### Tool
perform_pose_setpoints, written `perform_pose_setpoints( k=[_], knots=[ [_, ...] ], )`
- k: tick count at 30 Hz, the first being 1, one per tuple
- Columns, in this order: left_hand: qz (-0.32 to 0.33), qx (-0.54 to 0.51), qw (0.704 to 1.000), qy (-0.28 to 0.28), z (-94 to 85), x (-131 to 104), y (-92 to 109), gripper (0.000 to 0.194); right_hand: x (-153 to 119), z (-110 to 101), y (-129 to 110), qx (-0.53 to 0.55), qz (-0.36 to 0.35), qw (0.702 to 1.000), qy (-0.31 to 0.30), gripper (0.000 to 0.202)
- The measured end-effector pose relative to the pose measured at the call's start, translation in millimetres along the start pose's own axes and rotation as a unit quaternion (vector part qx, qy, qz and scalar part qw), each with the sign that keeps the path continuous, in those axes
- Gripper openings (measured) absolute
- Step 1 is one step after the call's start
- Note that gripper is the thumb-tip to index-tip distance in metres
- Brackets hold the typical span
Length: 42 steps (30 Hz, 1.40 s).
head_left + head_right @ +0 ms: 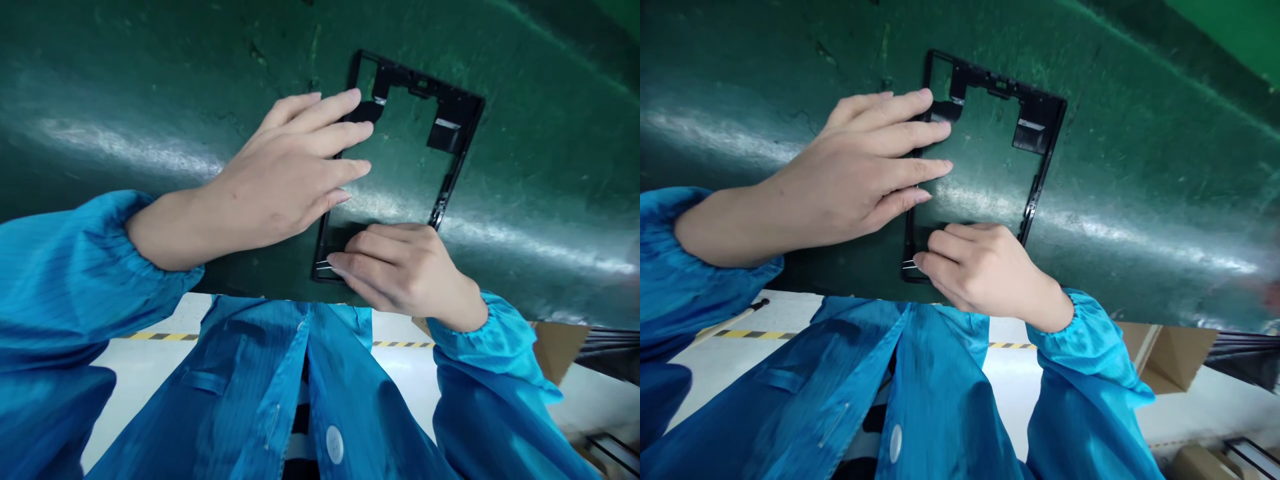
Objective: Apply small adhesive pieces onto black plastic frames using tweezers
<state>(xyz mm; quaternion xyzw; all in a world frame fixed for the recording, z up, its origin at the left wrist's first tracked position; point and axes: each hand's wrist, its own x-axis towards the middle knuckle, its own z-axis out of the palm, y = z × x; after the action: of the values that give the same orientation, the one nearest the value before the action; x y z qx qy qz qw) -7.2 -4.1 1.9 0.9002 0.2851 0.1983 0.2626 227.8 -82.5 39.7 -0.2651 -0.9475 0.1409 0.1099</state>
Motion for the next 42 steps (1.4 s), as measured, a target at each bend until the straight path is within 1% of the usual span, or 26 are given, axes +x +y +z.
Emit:
perform_pose_setpoints(
  k=[5,10,19,24,29,35,37,42],
  knots=[
    [0.011,0.026,1.000,-0.001,1.5,-0.5,-1.9,0.041,1.1,0.3,0.7,0.015,0.002,1.000,0.008,0.014],
    [0.021,0.035,0.999,-0.005,1.5,-0.4,-4.0,0.040,1.8,0.4,0.4,0.004,-0.006,1.000,0.006,0.012],
    [0.005,-0.039,0.999,0.023,3.4,-0.2,-3.6,0.036,1.2,0.6,1.0,0.010,-0.008,1.000,0.006,0.012],
    [0.008,0.004,1.000,0.001,2.1,-0.1,-2.6,0.039,0.4,0.4,1.3,0.011,-0.008,1.000,0.008,0.013],
    [-0.007,0.011,1.000,-0.008,0.3,-0.1,0.3,0.040,0.6,0.6,1.4,0.013,-0.008,1.000,0.009,0.013],
    [-0.008,0.019,1.000,-0.021,-2.1,-0.2,1.6,0.042,1.2,2.0,1.1,0.032,-0.001,0.999,0.014,0.015],
    [-0.001,0.016,1.000,-0.016,-1.2,-0.3,0.3,0.042,1.4,2.4,1.4,0.036,0.001,0.999,0.018,0.015],
    [0.014,-0.027,0.999,0.022,4.8,-0.4,-5.5,0.038,1.2,2.3,2.7,0.041,0.006,0.999,0.015,0.015]
  ],
)
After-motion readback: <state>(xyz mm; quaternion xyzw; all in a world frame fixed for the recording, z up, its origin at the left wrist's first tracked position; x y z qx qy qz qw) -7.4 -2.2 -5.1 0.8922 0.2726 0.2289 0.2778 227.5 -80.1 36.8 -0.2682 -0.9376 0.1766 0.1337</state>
